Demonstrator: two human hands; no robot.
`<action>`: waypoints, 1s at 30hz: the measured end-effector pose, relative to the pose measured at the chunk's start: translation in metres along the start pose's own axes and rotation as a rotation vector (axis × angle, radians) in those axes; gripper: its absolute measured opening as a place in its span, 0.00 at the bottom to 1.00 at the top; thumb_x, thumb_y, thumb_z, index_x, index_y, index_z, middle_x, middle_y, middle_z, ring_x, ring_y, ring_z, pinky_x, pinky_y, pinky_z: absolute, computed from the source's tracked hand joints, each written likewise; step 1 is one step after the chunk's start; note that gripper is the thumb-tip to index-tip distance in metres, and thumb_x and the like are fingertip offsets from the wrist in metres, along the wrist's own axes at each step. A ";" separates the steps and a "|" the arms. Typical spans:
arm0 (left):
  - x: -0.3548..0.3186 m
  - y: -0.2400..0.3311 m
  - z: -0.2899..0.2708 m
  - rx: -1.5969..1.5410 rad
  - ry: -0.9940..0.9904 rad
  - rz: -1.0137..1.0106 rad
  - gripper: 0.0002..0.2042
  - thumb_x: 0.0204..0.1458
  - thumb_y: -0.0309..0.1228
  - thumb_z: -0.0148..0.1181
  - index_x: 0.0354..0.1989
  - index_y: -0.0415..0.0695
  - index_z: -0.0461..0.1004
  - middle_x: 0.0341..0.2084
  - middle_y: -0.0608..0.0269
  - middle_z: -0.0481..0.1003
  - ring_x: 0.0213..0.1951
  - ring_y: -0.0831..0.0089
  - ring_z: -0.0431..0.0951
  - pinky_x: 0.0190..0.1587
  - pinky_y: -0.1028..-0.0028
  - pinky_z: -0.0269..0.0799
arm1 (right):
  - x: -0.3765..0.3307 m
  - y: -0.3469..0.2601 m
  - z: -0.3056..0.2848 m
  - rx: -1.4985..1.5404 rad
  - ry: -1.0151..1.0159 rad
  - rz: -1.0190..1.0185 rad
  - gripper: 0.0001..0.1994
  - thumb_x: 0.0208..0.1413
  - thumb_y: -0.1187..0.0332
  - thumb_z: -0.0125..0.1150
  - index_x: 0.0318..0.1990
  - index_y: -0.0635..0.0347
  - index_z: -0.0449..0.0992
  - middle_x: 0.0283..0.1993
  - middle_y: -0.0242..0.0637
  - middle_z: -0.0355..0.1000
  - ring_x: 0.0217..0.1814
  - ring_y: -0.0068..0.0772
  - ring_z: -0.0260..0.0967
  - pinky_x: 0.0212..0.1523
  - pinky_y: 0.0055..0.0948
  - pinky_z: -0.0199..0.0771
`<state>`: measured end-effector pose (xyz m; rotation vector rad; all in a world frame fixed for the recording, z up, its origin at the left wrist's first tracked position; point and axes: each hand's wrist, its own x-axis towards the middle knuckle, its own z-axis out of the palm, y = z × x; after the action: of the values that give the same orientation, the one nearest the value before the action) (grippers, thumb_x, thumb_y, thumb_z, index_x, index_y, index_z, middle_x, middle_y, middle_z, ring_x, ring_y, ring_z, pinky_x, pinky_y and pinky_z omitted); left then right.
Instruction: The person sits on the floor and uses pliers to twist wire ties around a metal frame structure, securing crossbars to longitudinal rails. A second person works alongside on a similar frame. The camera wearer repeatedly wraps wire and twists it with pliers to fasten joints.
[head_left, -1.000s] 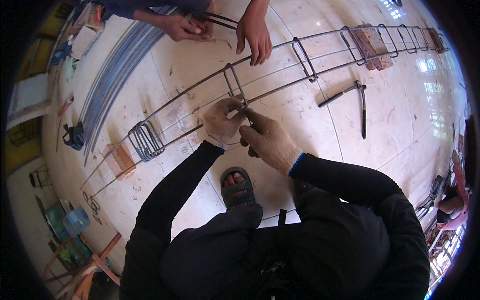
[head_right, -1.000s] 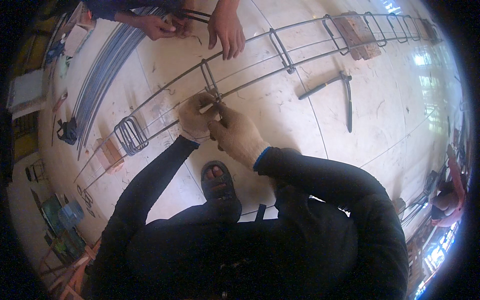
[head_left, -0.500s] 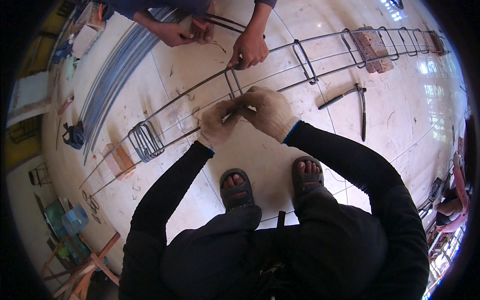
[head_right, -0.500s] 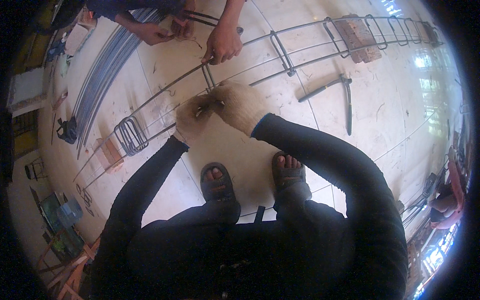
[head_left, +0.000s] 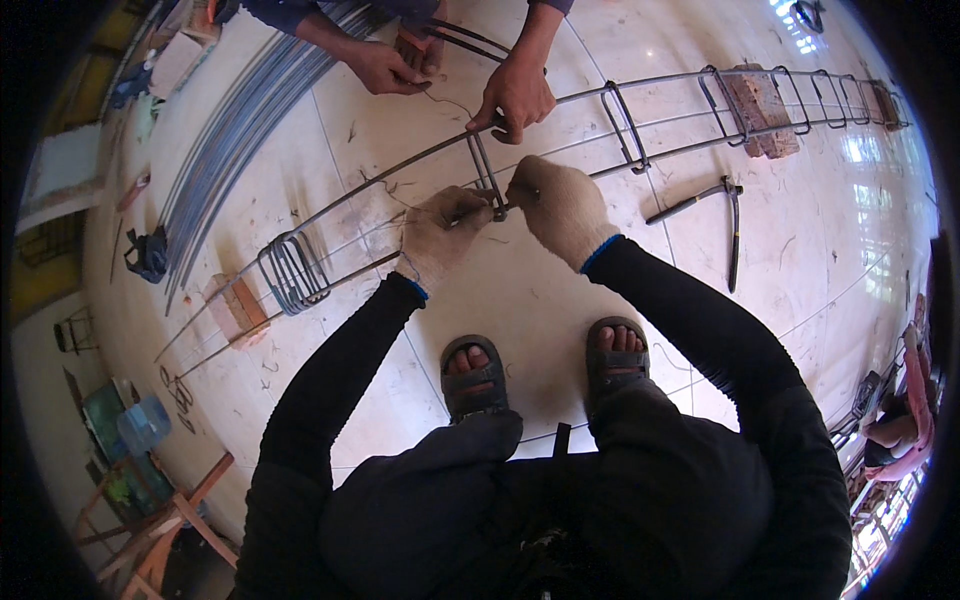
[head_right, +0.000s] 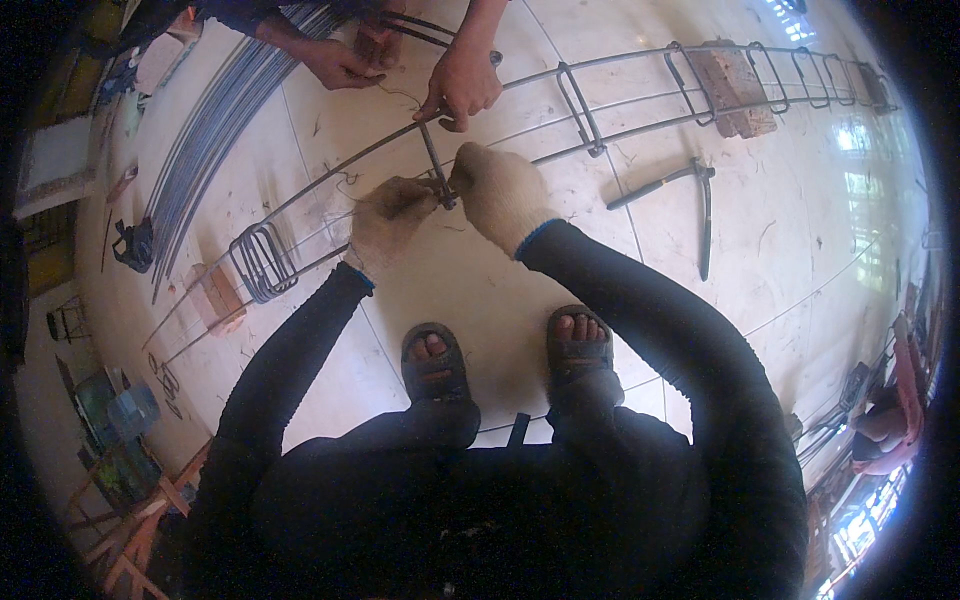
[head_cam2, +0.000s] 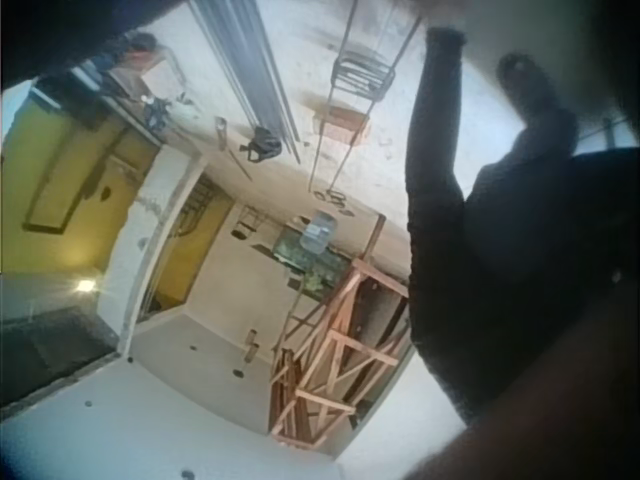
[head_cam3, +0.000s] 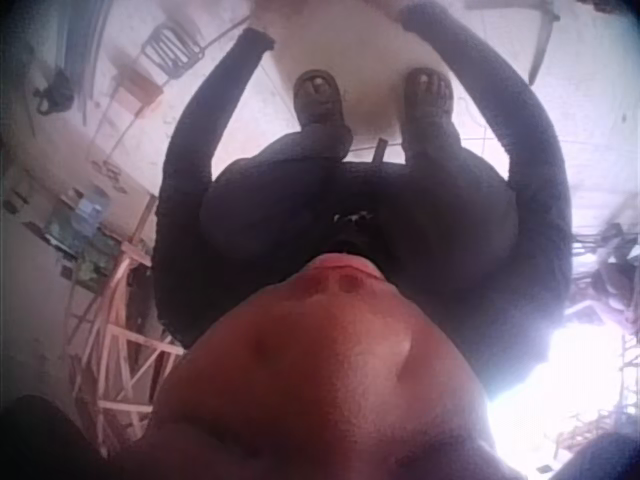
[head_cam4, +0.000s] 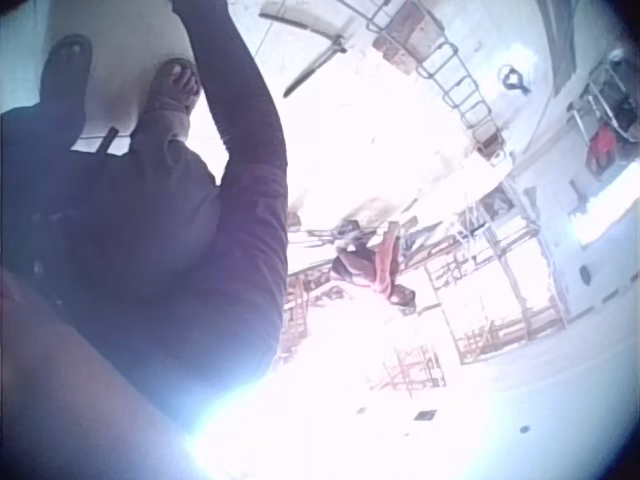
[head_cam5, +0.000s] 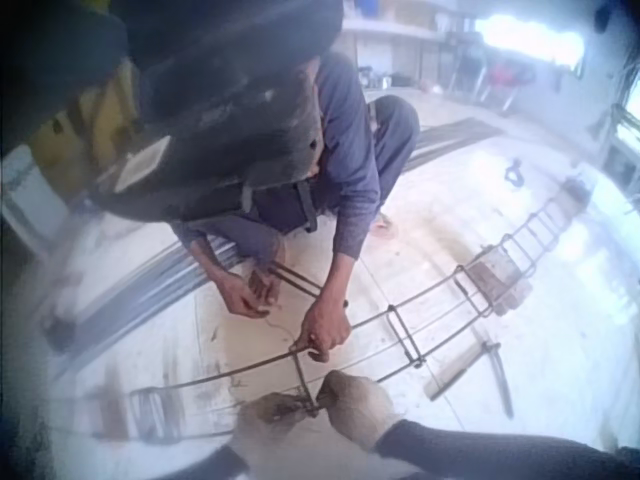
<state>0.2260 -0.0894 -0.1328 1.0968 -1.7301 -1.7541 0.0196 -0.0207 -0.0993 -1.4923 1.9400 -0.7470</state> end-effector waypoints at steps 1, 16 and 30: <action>-0.001 0.000 -0.001 0.015 0.004 0.001 0.05 0.62 0.27 0.69 0.44 0.41 0.81 0.41 0.63 0.85 0.41 0.79 0.83 0.46 0.74 0.78 | 0.004 0.000 0.000 -0.027 -0.037 0.029 0.08 0.62 0.65 0.62 0.40 0.59 0.80 0.37 0.47 0.82 0.42 0.56 0.81 0.43 0.49 0.79; 0.007 0.005 -0.001 -0.008 0.025 -0.051 0.04 0.63 0.25 0.67 0.41 0.39 0.79 0.38 0.63 0.84 0.39 0.78 0.82 0.46 0.74 0.78 | 0.031 0.015 0.002 0.203 -0.338 0.172 0.12 0.62 0.65 0.63 0.37 0.68 0.78 0.30 0.39 0.80 0.23 0.26 0.74 0.24 0.26 0.72; 0.048 0.014 -0.011 -0.040 -0.098 -0.594 0.11 0.61 0.33 0.68 0.43 0.38 0.80 0.32 0.61 0.84 0.27 0.80 0.79 0.30 0.80 0.74 | -0.021 0.003 0.027 0.213 0.103 0.071 0.05 0.62 0.71 0.64 0.42 0.61 0.80 0.33 0.46 0.81 0.34 0.46 0.81 0.36 0.39 0.80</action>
<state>0.2034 -0.1346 -0.1294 1.6524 -1.5049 -2.2005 0.0420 -0.0018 -0.1172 -1.2729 1.9100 -0.9821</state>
